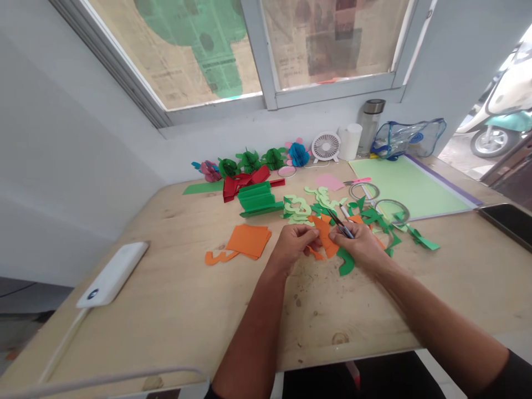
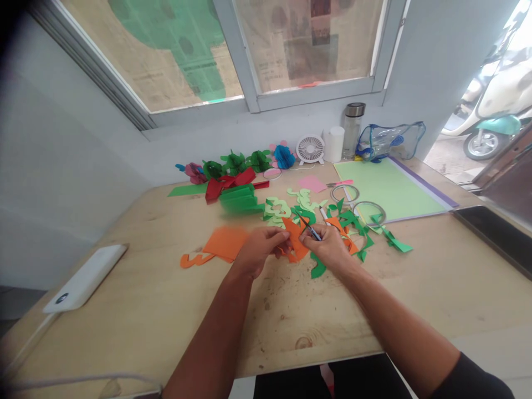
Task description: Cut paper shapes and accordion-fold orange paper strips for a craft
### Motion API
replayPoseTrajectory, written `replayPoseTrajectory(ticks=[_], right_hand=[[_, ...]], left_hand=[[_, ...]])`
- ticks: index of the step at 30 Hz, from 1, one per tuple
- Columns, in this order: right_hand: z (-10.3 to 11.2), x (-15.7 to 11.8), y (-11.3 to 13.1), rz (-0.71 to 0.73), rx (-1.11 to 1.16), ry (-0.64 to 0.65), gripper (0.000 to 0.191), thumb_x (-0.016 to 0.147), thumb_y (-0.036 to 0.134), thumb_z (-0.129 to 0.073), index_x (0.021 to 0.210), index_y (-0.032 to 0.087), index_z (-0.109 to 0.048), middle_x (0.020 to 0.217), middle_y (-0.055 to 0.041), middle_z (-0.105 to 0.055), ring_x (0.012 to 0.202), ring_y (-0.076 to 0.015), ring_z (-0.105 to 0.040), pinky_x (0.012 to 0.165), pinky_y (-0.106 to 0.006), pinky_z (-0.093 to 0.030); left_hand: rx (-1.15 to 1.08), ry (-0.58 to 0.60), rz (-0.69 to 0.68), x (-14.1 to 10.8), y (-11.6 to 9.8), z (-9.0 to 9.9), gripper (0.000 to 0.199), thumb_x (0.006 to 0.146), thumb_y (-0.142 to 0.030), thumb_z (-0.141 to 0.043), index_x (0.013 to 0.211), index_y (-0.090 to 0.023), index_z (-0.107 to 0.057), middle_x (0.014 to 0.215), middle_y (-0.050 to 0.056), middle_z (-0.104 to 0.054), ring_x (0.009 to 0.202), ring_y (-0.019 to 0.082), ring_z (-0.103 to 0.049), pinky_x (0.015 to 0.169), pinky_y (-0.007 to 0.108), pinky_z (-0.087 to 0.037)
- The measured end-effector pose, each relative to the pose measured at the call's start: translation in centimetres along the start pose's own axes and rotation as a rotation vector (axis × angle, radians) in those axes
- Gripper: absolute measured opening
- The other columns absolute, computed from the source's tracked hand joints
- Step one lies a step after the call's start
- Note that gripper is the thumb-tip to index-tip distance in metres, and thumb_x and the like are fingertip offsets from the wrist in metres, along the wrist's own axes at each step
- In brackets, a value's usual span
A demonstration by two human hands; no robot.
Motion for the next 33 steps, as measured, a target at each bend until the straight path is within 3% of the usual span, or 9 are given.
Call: replayPoseTrajectory(ticks=[6, 14, 18, 21, 24, 29, 33], right_hand=[[0.0, 0.0, -0.1, 0.008, 0.008, -0.009, 0.026, 0.064, 0.041, -0.068, 0.059, 0.018, -0.056, 0.057, 0.0034, -0.044, 0.052, -0.0088, -0.036, 0.045, -0.024, -0.026], [0.0, 0.1, 0.0, 0.01, 0.032, -0.033, 0.027, 0.063, 0.042, -0.07, 0.06, 0.018, -0.059, 0.059, 0.0021, -0.048, 0.053, -0.0092, -0.039, 0.045, -0.023, -0.028], [0.3, -0.2, -0.1, 0.0, 0.046, -0.058, 0.034, 0.066, 0.049, -0.07, 0.062, 0.018, -0.055, 0.052, 0.0057, -0.039, 0.048, -0.0069, -0.031, 0.042, -0.022, -0.022], [0.5, -0.4, -0.2, 0.0, 0.137, -0.084, 0.042, 0.073, 0.061, -0.062, 0.07, 0.019, -0.057, 0.048, 0.0088, -0.028, 0.043, -0.0059, -0.021, 0.04, -0.023, -0.014], [0.1, -0.5, 0.0, 0.013, 0.22, -0.06, 0.05, 0.077, 0.069, -0.052, 0.074, 0.019, -0.058, 0.045, 0.0091, -0.027, 0.041, -0.0067, -0.021, 0.039, -0.023, -0.014], [-1.1, -0.6, -0.5, -0.048, 0.224, -0.009, 0.053, 0.074, 0.073, -0.054, 0.068, 0.02, -0.055, 0.043, 0.0081, -0.03, 0.039, -0.0071, -0.021, 0.038, -0.024, -0.015], [-1.4, -0.8, -1.0, -0.035, 0.166, -0.002, 0.054, 0.079, 0.072, -0.049, 0.069, 0.02, -0.058, 0.046, 0.0055, -0.037, 0.042, -0.0082, -0.029, 0.04, -0.024, -0.021]], left_hand=[[-0.035, 0.023, 0.0, -0.1, 0.0, -0.4, 0.028, 0.06, -0.042, -0.076, 0.061, -0.016, -0.064, 0.053, 0.002, -0.063, 0.046, 0.01, -0.055, 0.042, 0.02, -0.035], [-0.027, -0.031, -0.005, -0.6, -0.6, -0.5, 0.026, 0.06, -0.038, -0.078, 0.057, -0.015, -0.065, 0.051, 0.003, -0.062, 0.045, 0.009, -0.054, 0.043, 0.019, -0.036], [-0.157, -0.17, -0.015, -0.4, -0.4, 0.6, 0.026, 0.055, -0.032, -0.082, 0.057, -0.014, -0.064, 0.048, 0.003, -0.061, 0.043, 0.009, -0.053, 0.042, 0.019, -0.035], [-0.255, -0.317, -0.068, -0.2, -0.1, 1.9, 0.028, 0.06, -0.037, -0.078, 0.063, -0.015, -0.062, 0.053, 0.0, -0.062, 0.047, 0.008, -0.055, 0.045, 0.018, -0.037], [-0.35, -0.431, -0.096, -0.3, 0.2, 2.7, 0.032, 0.062, -0.043, -0.076, 0.068, -0.016, -0.06, 0.061, 0.0, -0.064, 0.054, 0.009, -0.059, 0.049, 0.018, -0.04], [-0.589, -0.514, -0.07, -0.6, 1.1, 2.6, 0.035, 0.052, -0.038, -0.082, 0.067, -0.015, -0.059, 0.062, -0.001, -0.063, 0.055, 0.008, -0.06, 0.051, 0.018, -0.042], [-0.68, -0.555, -0.074, -0.9, 1.3, 2.5, 0.033, 0.055, -0.035, -0.08, 0.07, -0.016, -0.059, 0.064, -0.001, -0.063, 0.059, 0.009, -0.062, 0.055, 0.019, -0.045]])
Point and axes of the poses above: each hand's wrist, its own x-axis towards the middle knuckle, its own z-axis out of the back of the hand, y = z × x, the point moved 9 cm from there along x, towards the middle knuckle
